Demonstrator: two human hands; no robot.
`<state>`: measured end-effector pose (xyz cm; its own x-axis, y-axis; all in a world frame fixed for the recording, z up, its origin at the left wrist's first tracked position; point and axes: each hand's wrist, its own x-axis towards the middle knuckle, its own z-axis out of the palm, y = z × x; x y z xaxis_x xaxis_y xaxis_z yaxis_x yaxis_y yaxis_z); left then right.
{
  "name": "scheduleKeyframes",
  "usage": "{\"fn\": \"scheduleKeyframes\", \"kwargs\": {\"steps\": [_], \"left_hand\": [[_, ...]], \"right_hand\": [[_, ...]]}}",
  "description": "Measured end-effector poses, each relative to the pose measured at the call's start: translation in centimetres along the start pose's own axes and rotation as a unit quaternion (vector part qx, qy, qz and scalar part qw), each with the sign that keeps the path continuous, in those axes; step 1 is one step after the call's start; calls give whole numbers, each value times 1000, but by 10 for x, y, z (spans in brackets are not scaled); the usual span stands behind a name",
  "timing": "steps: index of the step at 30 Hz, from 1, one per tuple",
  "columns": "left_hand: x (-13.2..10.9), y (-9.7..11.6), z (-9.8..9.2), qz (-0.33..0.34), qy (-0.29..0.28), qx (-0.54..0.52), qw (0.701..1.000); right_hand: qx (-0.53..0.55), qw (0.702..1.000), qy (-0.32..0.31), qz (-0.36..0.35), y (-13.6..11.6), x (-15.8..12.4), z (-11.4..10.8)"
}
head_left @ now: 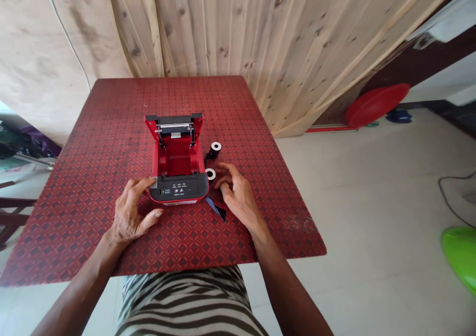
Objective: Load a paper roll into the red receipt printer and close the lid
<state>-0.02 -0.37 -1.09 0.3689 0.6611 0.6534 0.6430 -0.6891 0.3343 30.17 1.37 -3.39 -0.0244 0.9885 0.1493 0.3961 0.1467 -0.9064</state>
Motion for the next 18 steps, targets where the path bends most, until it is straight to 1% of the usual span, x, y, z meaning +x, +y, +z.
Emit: {"fn": "scheduleKeyframes", "kwargs": {"steps": [3, 9, 13, 18], "left_hand": [[0, 0, 1, 1, 1, 4, 1000], [1, 0, 4, 13, 12, 22, 1000], [1, 0, 7, 13, 13, 33, 999], [-2, -2, 10, 3, 0, 38, 999]], "right_hand": [[1, 1000, 15, 4, 2, 2, 5], [3, 998, 66, 5, 7, 7, 15], [19, 996, 90, 15, 8, 8, 15], [45, 993, 103, 32, 11, 9, 16]]}}
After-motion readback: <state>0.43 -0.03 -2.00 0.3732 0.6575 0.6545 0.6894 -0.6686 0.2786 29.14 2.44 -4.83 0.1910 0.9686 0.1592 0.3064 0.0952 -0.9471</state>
